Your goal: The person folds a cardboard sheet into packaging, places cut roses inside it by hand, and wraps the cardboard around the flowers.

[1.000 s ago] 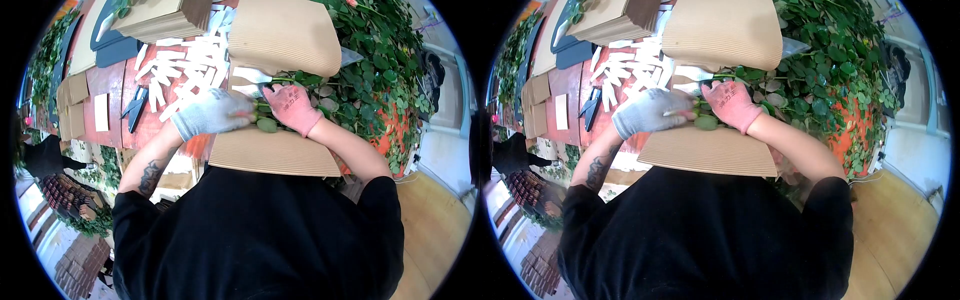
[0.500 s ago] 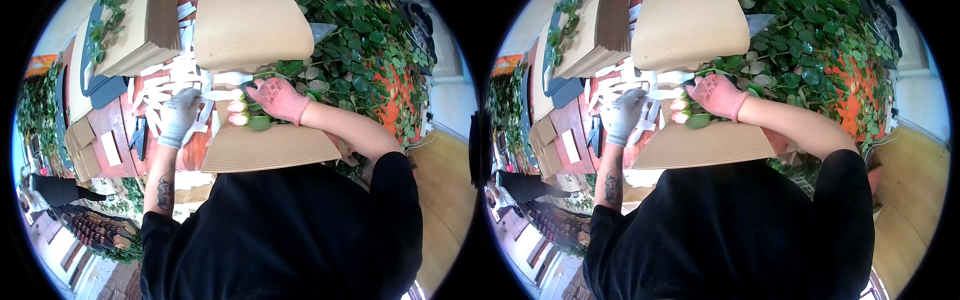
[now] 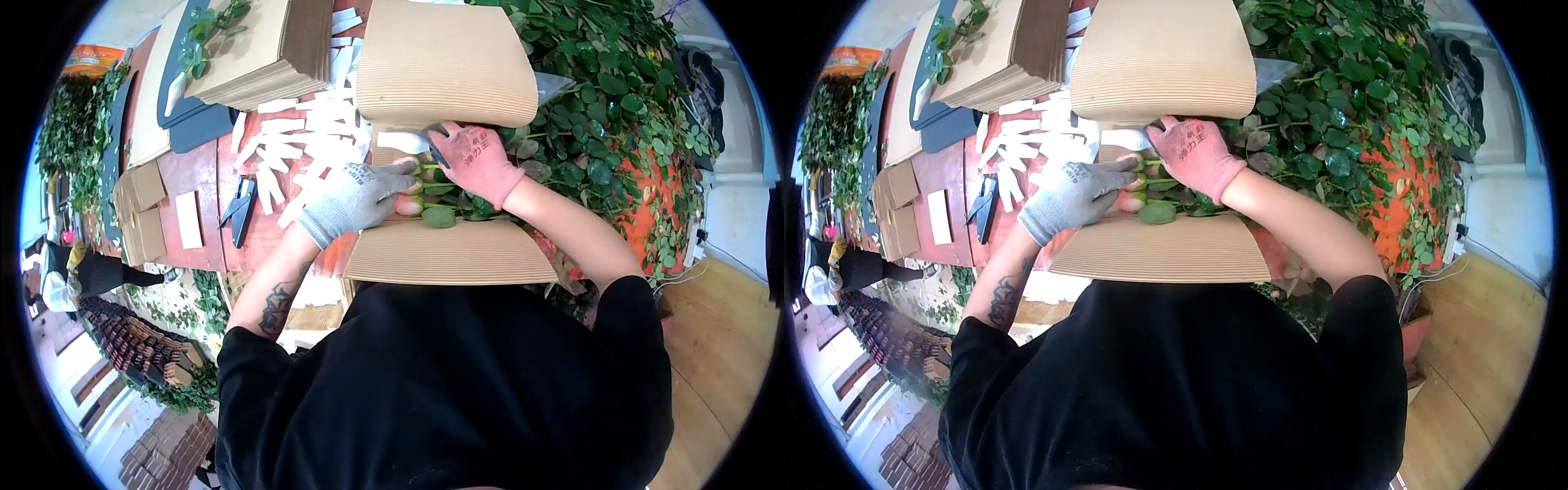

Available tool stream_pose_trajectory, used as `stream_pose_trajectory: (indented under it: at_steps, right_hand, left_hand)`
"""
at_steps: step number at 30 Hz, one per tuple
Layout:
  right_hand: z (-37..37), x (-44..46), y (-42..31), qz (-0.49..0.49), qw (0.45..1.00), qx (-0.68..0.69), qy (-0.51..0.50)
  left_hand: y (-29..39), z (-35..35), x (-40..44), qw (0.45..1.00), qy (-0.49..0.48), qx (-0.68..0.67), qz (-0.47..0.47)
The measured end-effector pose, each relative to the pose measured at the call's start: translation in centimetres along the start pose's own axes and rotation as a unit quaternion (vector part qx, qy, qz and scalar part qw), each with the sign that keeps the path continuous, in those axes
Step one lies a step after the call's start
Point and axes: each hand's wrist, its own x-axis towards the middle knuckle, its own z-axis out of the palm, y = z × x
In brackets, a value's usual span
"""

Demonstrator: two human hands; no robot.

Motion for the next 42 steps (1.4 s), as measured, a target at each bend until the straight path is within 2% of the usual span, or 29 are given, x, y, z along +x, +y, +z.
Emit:
stream_pose_trajectory:
  at_steps: [2, 5, 7, 8, 9, 11, 13, 14, 18, 20, 22, 25, 26, 28, 31, 33, 35, 38, 42]
  right_hand:
    - [0.6, 0.3, 0.0, -0.025, 0.999, -0.031, -0.029]
    - [0.0, 0.4, -0.3, -0.004, 0.997, -0.011, -0.072]
    - [0.6, 0.5, 0.1, 0.017, 0.996, -0.003, -0.088]
    - [1.5, 0.5, 0.2, -0.017, 1.0, -0.017, -0.017]
    - [2.2, 0.4, 0.3, -0.052, 0.997, -0.032, 0.053]
    - [2.5, 0.4, 0.4, -0.049, 0.996, -0.041, 0.055]
    - [2.3, 0.6, 0.4, -0.046, 0.996, -0.051, 0.056]
    - [2.2, 0.5, 0.4, -0.037, 0.998, -0.032, 0.04]
    - [1.4, 0.4, 0.1, -0.013, 1.0, 0.001, -0.001]
    - [1.9, 0.1, 0.1, -0.021, 0.999, -0.019, 0.026]
    - [1.4, 0.1, 0.0, -0.026, 0.999, -0.01, 0.021]
    - [0.7, 0.3, -0.3, -0.01, 1.0, 0.0, -0.026]
    - [1.0, 0.3, -0.3, -0.015, 1.0, 0.0, -0.027]
    - [1.8, 0.3, -0.1, -0.017, 1.0, -0.004, 0.013]
    - [1.3, 0.2, -0.1, -0.019, 0.999, -0.029, 0.003]
    - [0.4, -0.3, 0.1, -0.027, 0.999, -0.043, 0.009]
    - [-0.7, -1.4, 0.0, -0.071, 0.996, 0.004, 0.056]
    - [1.2, -1.3, -0.1, -0.06, 0.998, -0.003, -0.002]
    - [1.4, -1.1, 0.0, -0.083, 0.996, 0.005, -0.005]
  left_hand:
    - [0.0, -0.2, -0.1, 1.0, -0.002, 0.001, -0.008]
    - [-0.6, 0.4, -0.4, 1.0, -0.005, -0.011, -0.001]
    - [-1.9, 1.0, -0.1, 0.985, 0.165, 0.046, 0.013]
    - [-1.8, 0.8, 0.4, 0.976, 0.211, 0.039, -0.044]
    - [-2.2, 1.1, 0.8, 0.973, 0.216, 0.06, -0.051]
    - [-3.3, 1.8, 1.5, 0.97, 0.223, 0.082, -0.054]
    - [-3.9, 2.1, 1.8, 0.975, 0.183, 0.057, -0.115]
    - [-4.1, 2.0, 1.6, 0.976, 0.18, 0.056, -0.11]
    - [-7.8, 0.3, -1.2, 0.953, 0.238, 0.125, -0.137]
    - [-8.4, -1.4, -3.2, 0.929, 0.249, 0.197, -0.188]
    - [-7.6, -2.1, -4.0, 0.938, 0.234, 0.161, -0.197]
    - [-4.2, -1.6, -3.3, 0.979, 0.187, 0.002, -0.079]
    - [-2.9, -1.7, -2.1, 0.979, 0.197, 0.057, 0.021]
    - [-2.0, -0.7, -0.1, 0.987, 0.158, 0.017, 0.031]
    - [-2.9, 0.2, 2.3, 0.992, 0.118, 0.011, 0.033]
    - [-3.4, -0.1, 3.1, 0.998, 0.055, 0.031, 0.014]
    - [-4.0, 0.0, 3.3, 0.997, 0.064, 0.025, 0.028]
    - [-3.9, 0.4, 3.2, 0.996, 0.071, 0.012, 0.043]
    - [-4.0, 0.4, 3.2, 0.995, 0.079, 0.038, 0.036]
